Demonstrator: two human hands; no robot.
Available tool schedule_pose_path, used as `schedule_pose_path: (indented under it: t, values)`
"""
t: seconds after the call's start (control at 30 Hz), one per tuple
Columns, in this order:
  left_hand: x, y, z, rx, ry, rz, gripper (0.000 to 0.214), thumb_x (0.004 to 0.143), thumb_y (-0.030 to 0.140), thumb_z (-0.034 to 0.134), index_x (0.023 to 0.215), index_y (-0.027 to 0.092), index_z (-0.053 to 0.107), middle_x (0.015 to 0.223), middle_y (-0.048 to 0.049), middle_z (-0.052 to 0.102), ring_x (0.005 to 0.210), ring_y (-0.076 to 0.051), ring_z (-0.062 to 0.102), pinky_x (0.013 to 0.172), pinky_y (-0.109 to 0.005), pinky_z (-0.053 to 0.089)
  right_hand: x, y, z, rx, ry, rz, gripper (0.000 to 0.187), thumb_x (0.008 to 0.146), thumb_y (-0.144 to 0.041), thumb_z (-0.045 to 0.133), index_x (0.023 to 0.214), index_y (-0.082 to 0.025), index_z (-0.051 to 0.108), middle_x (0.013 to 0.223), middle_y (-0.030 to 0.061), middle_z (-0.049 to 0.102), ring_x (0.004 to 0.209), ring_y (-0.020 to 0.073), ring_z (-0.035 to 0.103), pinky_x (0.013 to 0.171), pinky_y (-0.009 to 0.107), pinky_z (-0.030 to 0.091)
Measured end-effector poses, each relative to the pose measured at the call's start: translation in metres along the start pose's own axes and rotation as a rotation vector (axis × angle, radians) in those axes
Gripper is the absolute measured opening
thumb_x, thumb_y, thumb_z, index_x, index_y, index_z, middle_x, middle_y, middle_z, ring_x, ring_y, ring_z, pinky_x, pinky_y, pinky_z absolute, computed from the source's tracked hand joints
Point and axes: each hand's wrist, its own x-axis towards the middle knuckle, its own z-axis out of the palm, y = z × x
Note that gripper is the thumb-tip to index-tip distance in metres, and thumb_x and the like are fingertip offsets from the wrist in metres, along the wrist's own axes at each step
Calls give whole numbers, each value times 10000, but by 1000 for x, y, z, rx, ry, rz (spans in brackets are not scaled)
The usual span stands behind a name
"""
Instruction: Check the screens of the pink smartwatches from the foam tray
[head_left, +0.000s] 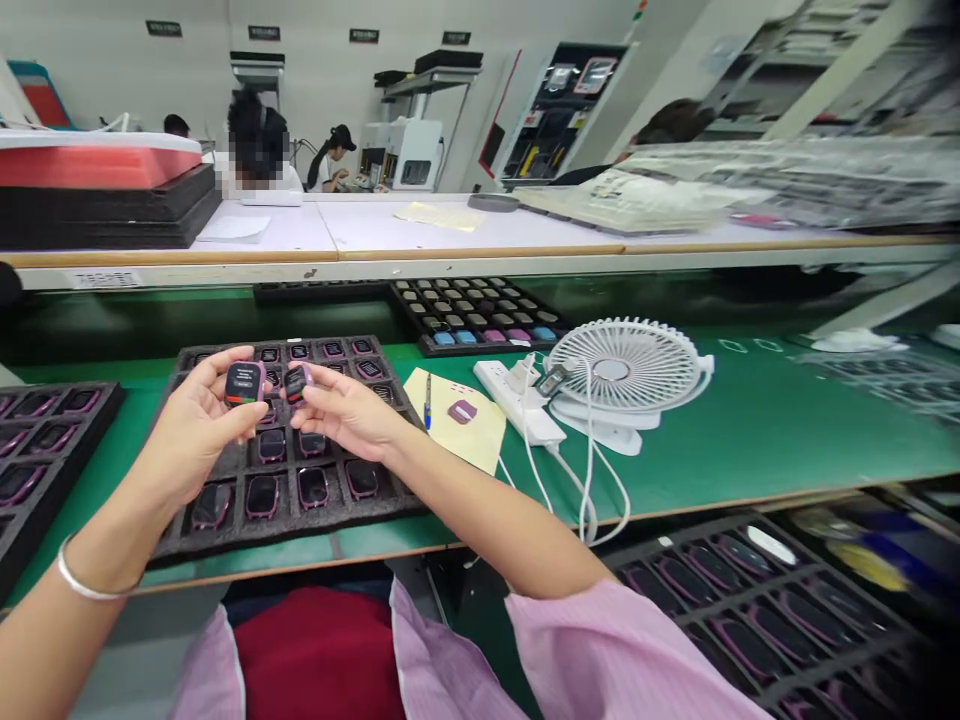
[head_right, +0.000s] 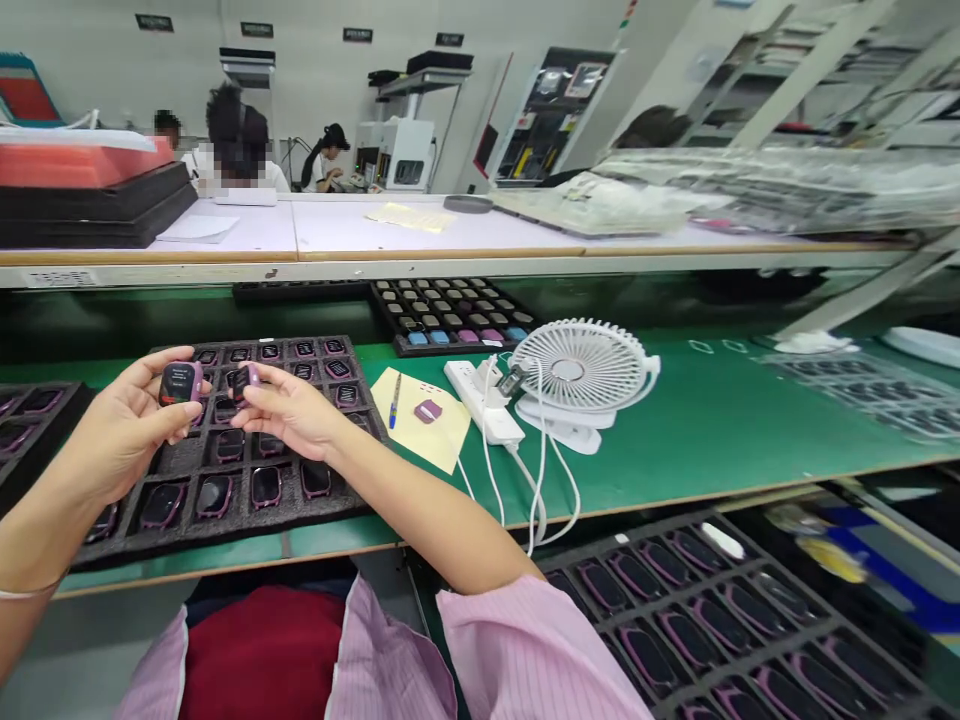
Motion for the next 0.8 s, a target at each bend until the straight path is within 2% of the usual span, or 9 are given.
schedule_pose_path:
  t: [0.17, 0.3, 0.43, 0.57, 0.67, 0.8]
  values:
    - [49, -2, 7, -2, -16, 4, 866, 557, 169, 906, 1350, 157, 557, 882, 6, 689, 590, -67, 554, 484, -148, 466, 42, -8, -10, 6, -31, -12, 434, 786, -146, 856, 1144, -231, 626, 855, -26, 738, 709, 141, 756, 682, 223, 604]
    - [74, -19, 5, 4, -13, -30, 802, 588, 135, 898, 1321, 162, 576, 890, 16, 681, 585, -51, 553, 509, -139, 479, 65, -4, -30, 65, -69, -63, 456, 768, -157, 865, 1147, -220, 620, 855, -21, 739, 720, 139, 758, 681, 207, 596]
    - [77, -34, -2, -4, 0, -24, 747, 607, 210, 919, 1275, 179, 587, 889, 18, 670, 548, -51, 538, 475, -151, 471, 62, 3, -43, 87, -97, -56, 542, 739, -209, 896, 1206, -222, 623, 828, -31, 725, 743, 143, 756, 693, 212, 592]
    - [70, -40, -10, -55, -45, 14, 742, 620, 267, 922, 1275, 207, 579, 905, 0, 669, 600, -79, 564, 483, -160, 482, 49, -1, -43, 69, -159, -19, 638, 735, -286, 910, 1298, -243, 613, 1063, 17, 761, 719, 122, 733, 694, 229, 593]
    - [68, -47, -13, -65, -39, 18, 704, 645, 269, 897, 1263, 211, 564, 952, -20, 677, 660, -96, 588, 507, -165, 490, 44, -3, -42, 69, -219, -3, 640, 746, -263, 894, 1319, -240, 610, 1122, 42, 763, 757, 144, 753, 719, 247, 595]
    - [70, -59, -10, -58, -1, -19, 636, 648, 244, 855, 1204, 198, 548, 956, -25, 689, 695, -110, 613, 560, -192, 518, 48, 0, -44, 96, -159, 45, 597, 744, -214, 846, 1296, -214, 618, 1131, 70, 765, 851, 187, 769, 782, 271, 579]
